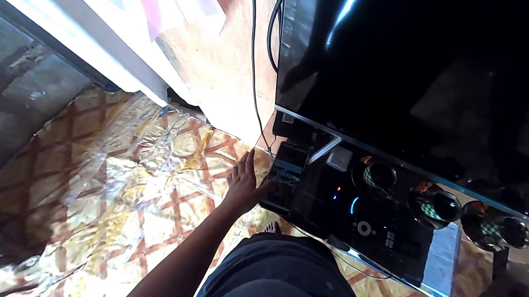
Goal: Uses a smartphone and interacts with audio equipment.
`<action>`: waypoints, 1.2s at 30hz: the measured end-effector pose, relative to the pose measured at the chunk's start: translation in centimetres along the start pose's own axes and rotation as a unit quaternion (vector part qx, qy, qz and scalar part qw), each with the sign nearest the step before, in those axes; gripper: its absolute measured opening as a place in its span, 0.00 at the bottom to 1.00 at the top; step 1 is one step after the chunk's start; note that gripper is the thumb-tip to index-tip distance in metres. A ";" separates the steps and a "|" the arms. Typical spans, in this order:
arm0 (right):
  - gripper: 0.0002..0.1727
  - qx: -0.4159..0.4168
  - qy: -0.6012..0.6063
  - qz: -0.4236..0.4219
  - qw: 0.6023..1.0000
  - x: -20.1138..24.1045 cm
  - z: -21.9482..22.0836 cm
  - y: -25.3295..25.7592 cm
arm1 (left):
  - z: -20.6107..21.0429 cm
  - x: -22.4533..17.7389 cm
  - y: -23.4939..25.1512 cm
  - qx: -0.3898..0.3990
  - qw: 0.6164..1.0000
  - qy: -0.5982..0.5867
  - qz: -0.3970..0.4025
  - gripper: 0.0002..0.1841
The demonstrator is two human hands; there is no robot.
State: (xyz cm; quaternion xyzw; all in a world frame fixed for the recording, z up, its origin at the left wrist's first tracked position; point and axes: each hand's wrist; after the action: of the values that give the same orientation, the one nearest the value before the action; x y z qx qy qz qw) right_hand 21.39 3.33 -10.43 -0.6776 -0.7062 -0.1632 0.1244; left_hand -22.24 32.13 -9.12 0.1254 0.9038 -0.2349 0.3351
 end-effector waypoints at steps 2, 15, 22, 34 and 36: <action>0.30 0.001 -0.004 0.000 1.000 0.0 0.0 0.0 | -0.1 0.2 0.0 0.005 1.000 -0.005 0.006 0.54; 0.31 -0.002 -0.005 -0.019 1.000 -0.7 0.3 0.2 | -2.3 2.2 0.3 0.094 0.981 -0.167 0.037 0.64; 0.31 -0.003 -0.001 -0.011 1.000 -0.4 0.2 0.2 | -2.0 1.9 0.2 0.083 0.983 -0.157 0.037 0.59; 0.31 -0.005 0.006 -0.007 1.000 -0.4 0.5 0.2 | -1.9 1.8 0.2 0.083 0.988 -0.129 0.032 0.56; 0.31 -0.005 0.003 -0.004 1.000 -0.3 0.4 0.2 | -1.8 1.8 0.2 0.083 0.988 -0.127 0.030 0.55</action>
State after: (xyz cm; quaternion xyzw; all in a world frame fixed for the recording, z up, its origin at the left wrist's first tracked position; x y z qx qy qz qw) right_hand 21.63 3.19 -10.92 -0.6745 -0.7080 -0.1693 0.1228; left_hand -24.48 33.40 -9.16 0.1492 0.8268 -0.3131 0.4428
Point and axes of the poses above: each hand's wrist, its own y-axis towards the middle knuckle, its own z-axis out of the palm, x = y × z, and after that the axes turned 8 degrees about z, right-handed
